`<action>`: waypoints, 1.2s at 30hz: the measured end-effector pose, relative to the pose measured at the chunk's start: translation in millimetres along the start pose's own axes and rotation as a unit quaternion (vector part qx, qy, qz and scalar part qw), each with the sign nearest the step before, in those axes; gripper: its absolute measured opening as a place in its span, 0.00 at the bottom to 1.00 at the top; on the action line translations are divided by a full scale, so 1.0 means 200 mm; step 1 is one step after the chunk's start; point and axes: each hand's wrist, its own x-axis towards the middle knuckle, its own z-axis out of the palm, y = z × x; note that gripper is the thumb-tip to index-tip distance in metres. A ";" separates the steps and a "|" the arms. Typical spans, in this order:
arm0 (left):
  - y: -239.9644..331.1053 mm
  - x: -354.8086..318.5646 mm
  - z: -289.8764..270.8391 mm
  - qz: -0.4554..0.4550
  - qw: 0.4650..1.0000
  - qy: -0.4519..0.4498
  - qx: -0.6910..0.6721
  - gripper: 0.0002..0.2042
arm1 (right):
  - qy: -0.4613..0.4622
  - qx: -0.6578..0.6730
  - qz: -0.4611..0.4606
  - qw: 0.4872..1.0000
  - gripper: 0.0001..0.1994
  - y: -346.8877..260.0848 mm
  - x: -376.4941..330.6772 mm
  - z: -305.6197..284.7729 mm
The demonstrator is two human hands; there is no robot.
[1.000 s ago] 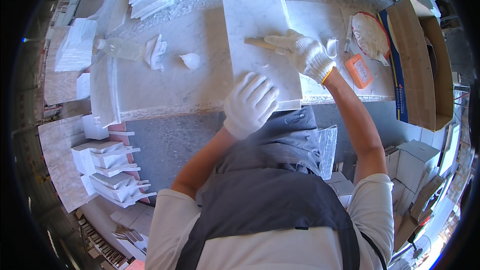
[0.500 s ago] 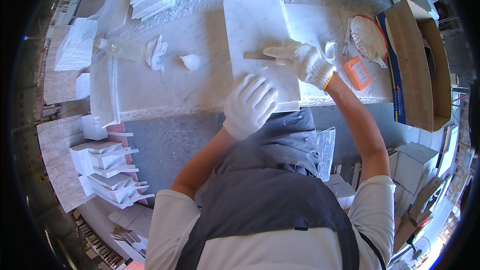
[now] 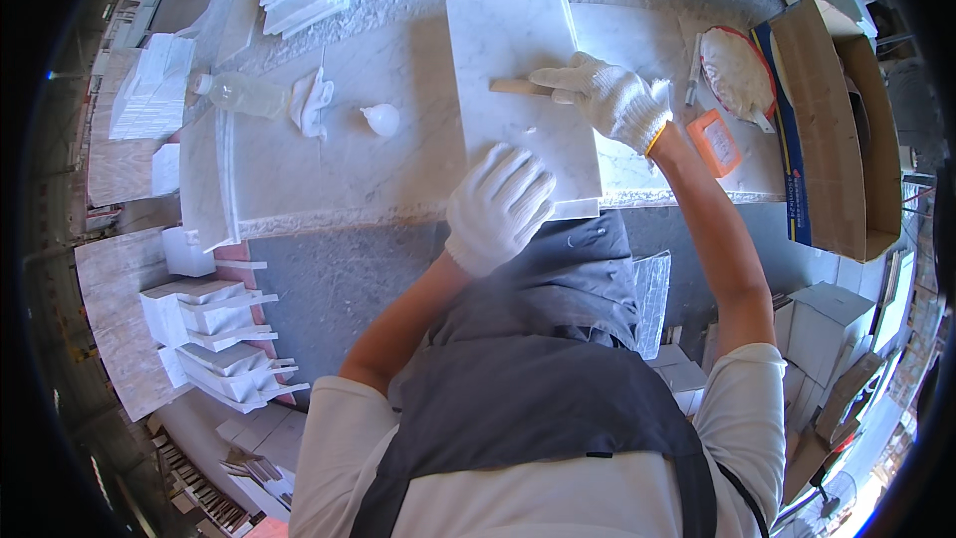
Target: The person scrapes and smooths a white rectangular stone tile on a workbench using a metal scraper and a small white putty-like material. They repeatedly apply the putty, scrape it into the surface, and wipe the tile, then mark it with a paint marker before placing it aside.
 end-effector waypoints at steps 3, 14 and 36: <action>0.00 -0.01 0.00 0.002 1.000 -0.004 0.005 0.13 | -0.034 0.028 0.057 0.997 0.19 0.00 -0.01 0.00; 0.00 0.01 -0.02 0.010 1.000 -0.001 0.002 0.13 | -0.035 -0.077 -0.003 0.996 0.18 -0.04 -0.02 -0.04; -0.37 0.45 -0.12 -0.162 0.878 -0.425 0.152 0.35 | 0.218 0.365 0.346 0.837 0.24 -0.21 -0.72 0.14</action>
